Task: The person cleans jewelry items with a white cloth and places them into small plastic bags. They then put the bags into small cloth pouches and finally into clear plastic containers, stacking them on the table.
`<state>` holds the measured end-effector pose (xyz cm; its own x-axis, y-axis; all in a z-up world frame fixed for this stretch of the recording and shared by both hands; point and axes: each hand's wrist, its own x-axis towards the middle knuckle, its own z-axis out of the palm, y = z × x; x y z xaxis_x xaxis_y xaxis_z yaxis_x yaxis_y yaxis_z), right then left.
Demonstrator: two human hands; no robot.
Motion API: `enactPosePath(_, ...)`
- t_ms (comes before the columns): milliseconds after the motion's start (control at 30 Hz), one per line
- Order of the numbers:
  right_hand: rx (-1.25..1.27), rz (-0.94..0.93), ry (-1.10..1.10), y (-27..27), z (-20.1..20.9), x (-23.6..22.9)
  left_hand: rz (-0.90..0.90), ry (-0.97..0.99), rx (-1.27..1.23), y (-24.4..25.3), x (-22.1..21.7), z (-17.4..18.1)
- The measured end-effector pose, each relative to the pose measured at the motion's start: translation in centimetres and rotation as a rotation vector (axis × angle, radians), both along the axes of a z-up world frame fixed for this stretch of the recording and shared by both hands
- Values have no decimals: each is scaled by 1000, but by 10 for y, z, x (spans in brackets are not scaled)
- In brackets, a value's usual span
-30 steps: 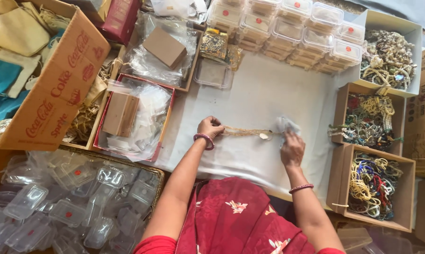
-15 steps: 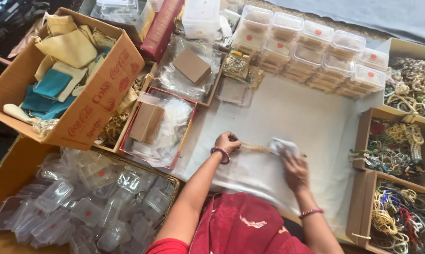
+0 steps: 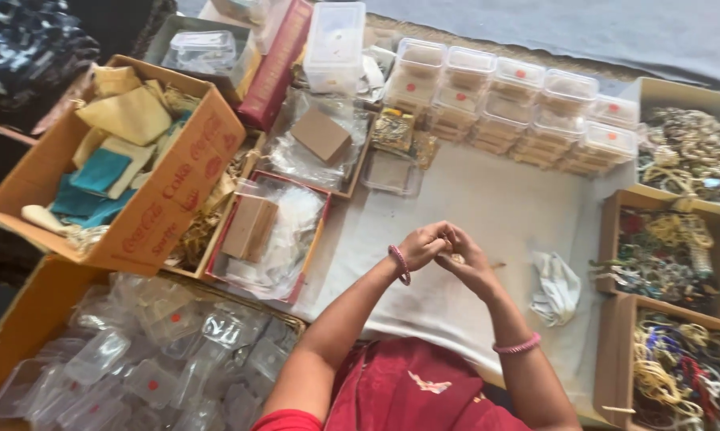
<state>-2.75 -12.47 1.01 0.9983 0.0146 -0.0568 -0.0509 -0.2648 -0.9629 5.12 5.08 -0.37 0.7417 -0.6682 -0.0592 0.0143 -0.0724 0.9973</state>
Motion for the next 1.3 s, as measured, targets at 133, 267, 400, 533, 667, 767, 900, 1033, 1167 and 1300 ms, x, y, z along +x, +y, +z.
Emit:
enactPosePath(133,-151,84,-36,-13,10,13,34,-293,180,9,-6,46)
enactPosePath(267,-339,136,-35,-21,54,6,5,-289,226,21,-11,42)
enactPosePath(400,-199,65,125,-37,54,-6,-104,-201,265,23,-8,16)
enactPosePath(533,98,-10,104,-56,30,-16,-172,12,233,21,-7,10)
enactPosePath(667,207,-66,125,-77,14,-23,-138,61,222,15,-6,12)
enactPosePath(767,-167,-142,41,-67,43,-29,-44,93,289,10,-5,10)
enactPosePath(900,-165,-133,73,-83,-7,-33,61,299,117,9,-2,-21)
enactPosePath(1033,-55,-90,219,-96,-18,-40,395,731,-315,21,7,-7)
enactPosePath(1167,438,-114,188,-109,-23,-43,374,798,-512,40,30,-114)
enactPosePath(1300,391,-130,160,-96,4,-28,-7,-116,757,36,13,-90)
